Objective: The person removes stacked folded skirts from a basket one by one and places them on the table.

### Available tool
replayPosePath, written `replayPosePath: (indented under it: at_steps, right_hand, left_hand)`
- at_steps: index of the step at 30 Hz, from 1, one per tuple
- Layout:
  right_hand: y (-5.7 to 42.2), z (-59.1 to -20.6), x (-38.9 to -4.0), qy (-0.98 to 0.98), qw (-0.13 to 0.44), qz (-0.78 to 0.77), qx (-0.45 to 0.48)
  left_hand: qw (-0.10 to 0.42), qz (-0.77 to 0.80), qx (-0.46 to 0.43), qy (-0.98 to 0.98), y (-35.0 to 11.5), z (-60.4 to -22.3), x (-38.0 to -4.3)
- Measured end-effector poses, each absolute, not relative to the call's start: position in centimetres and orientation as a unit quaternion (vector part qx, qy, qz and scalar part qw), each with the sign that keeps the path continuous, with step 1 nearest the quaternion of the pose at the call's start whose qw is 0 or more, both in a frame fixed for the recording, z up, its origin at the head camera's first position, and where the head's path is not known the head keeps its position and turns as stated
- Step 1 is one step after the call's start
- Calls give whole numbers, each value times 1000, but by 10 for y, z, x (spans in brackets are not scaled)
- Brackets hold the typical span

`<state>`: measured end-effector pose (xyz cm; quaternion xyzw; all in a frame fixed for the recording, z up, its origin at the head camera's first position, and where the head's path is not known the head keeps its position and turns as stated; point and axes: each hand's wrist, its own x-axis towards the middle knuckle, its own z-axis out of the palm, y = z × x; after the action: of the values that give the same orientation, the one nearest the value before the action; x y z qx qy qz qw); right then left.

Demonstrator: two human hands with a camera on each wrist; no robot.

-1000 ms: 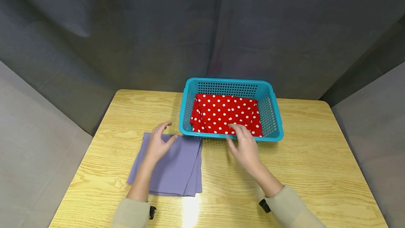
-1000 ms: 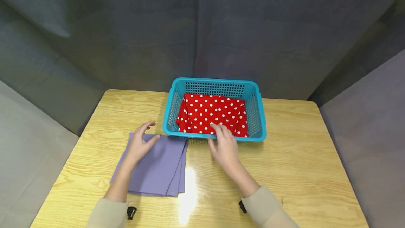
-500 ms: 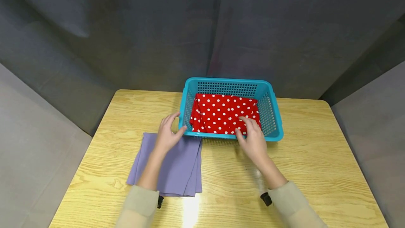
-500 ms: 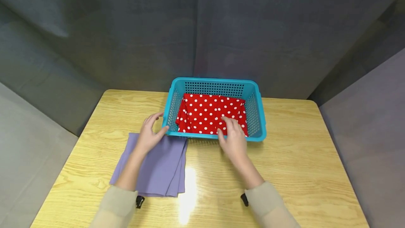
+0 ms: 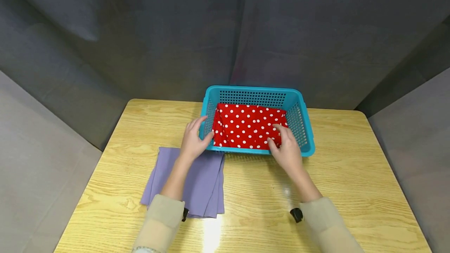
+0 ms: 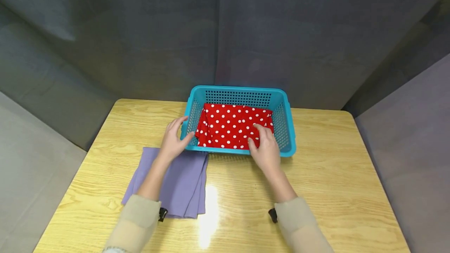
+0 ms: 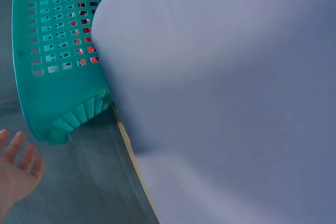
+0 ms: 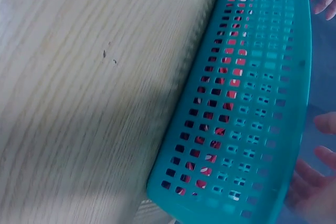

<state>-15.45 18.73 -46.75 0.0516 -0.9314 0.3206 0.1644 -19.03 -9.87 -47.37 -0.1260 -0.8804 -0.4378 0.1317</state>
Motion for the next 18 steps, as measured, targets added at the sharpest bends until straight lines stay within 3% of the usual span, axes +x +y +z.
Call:
replayPosePath:
  at_steps: [18]
  right_hand:
    - [203, -471, -170, -937, 120, 328, 23]
  left_hand:
    - [90, -434, -129, -887, -81, -474, -209]
